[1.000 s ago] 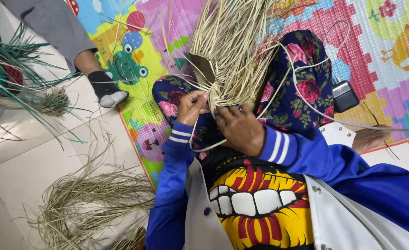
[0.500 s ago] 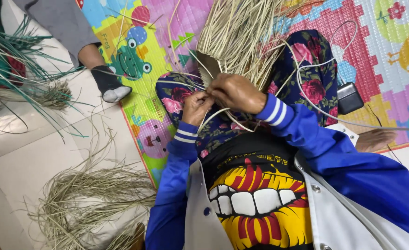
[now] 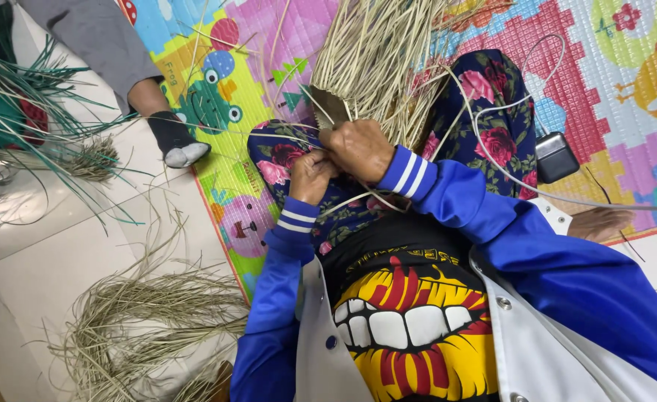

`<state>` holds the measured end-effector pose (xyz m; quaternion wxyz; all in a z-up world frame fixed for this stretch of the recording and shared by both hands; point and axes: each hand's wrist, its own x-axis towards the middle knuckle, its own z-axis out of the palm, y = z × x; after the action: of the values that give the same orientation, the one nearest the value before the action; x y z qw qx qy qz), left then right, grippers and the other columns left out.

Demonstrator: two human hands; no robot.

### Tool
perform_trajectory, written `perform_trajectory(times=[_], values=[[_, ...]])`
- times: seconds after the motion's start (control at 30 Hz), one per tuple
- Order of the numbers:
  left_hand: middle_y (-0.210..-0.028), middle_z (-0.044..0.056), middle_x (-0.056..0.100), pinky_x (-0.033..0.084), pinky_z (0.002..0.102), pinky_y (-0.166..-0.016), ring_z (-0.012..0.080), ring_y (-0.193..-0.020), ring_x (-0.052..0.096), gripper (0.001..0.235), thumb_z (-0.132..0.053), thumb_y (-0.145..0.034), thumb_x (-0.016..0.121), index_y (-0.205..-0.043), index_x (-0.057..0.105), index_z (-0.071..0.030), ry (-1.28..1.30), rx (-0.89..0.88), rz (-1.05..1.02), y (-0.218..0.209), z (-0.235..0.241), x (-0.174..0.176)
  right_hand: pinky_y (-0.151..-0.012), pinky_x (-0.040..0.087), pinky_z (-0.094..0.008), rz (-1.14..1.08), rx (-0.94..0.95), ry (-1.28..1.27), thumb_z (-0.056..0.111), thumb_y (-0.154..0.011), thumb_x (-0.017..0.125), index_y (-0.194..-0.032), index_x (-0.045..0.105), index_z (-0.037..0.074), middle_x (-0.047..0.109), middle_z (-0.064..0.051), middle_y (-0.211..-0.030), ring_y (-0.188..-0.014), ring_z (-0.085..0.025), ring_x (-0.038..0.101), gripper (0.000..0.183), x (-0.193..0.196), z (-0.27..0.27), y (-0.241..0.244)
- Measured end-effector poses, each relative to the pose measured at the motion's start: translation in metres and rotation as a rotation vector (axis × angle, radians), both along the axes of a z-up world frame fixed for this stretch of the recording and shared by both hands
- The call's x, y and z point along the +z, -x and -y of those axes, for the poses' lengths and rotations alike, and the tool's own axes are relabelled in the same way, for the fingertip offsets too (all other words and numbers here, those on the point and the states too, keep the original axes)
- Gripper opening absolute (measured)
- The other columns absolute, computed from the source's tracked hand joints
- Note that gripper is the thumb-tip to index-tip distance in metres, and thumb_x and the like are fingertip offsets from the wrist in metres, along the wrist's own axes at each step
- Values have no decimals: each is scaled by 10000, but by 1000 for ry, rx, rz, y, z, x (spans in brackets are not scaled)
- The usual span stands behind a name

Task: Weaving dried straw fibers together to create a handcrafted item

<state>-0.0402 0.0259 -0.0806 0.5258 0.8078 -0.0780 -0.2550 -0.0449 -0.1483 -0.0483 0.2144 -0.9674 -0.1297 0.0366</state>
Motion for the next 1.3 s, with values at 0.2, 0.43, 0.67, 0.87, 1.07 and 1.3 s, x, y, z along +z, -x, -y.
perform_trajectory(times=[0.2, 0.43, 0.67, 0.87, 1.07, 1.3], values=[[-687, 47, 682, 546, 281, -730, 62, -738, 611, 89, -60, -888, 669, -874, 756, -51, 157, 94, 46, 11, 5, -5, -704, 616, -475, 19, 9, -57, 299, -864, 729, -987, 665, 191, 732, -95, -909, -817, -328, 758, 176, 15, 3, 8], [-728, 95, 606, 556, 277, -683, 113, -749, 633, 38, -45, -873, 682, -854, 714, -37, 196, 229, 240, 17, 12, 11, -749, 610, -496, 43, 10, -25, 263, -854, 755, -1069, 681, 218, 703, -104, -996, -858, -361, 748, 232, 47, 8, 4], [-765, 119, 601, 581, 314, -692, 198, -780, 682, 27, -34, -856, 698, -846, 709, -12, 166, 289, 325, 21, 17, 15, -781, 604, -459, 97, 55, -56, 255, -876, 751, -1035, 658, 230, 676, -76, -1006, -930, -310, 732, 185, 19, 6, -3], [-812, 29, 707, 576, 267, -768, 87, -790, 654, 84, -51, -897, 715, -963, 734, -4, 483, 266, 51, 11, 7, 17, -765, 581, -476, 121, 224, -495, 112, -897, 675, -923, 622, 92, 614, -146, -996, -892, -389, 696, 62, 22, 37, 6], [-799, 63, 727, 567, 274, -768, 78, -799, 642, 89, -69, -922, 722, -981, 745, -6, 482, 199, 73, 2, 8, 41, -818, 548, -484, 359, 282, -622, 168, -974, 658, -925, 632, 92, 581, -152, -1073, -986, -398, 648, 94, 12, 42, 7], [-836, 58, 709, 547, 258, -743, 75, -799, 629, 55, -75, -942, 721, -948, 747, -27, 382, 207, 136, 12, 14, 53, -852, 527, -503, 217, 218, -1027, 109, -952, 676, -993, 658, 49, 643, -174, -1019, -963, -368, 644, 75, 71, 56, 1]])
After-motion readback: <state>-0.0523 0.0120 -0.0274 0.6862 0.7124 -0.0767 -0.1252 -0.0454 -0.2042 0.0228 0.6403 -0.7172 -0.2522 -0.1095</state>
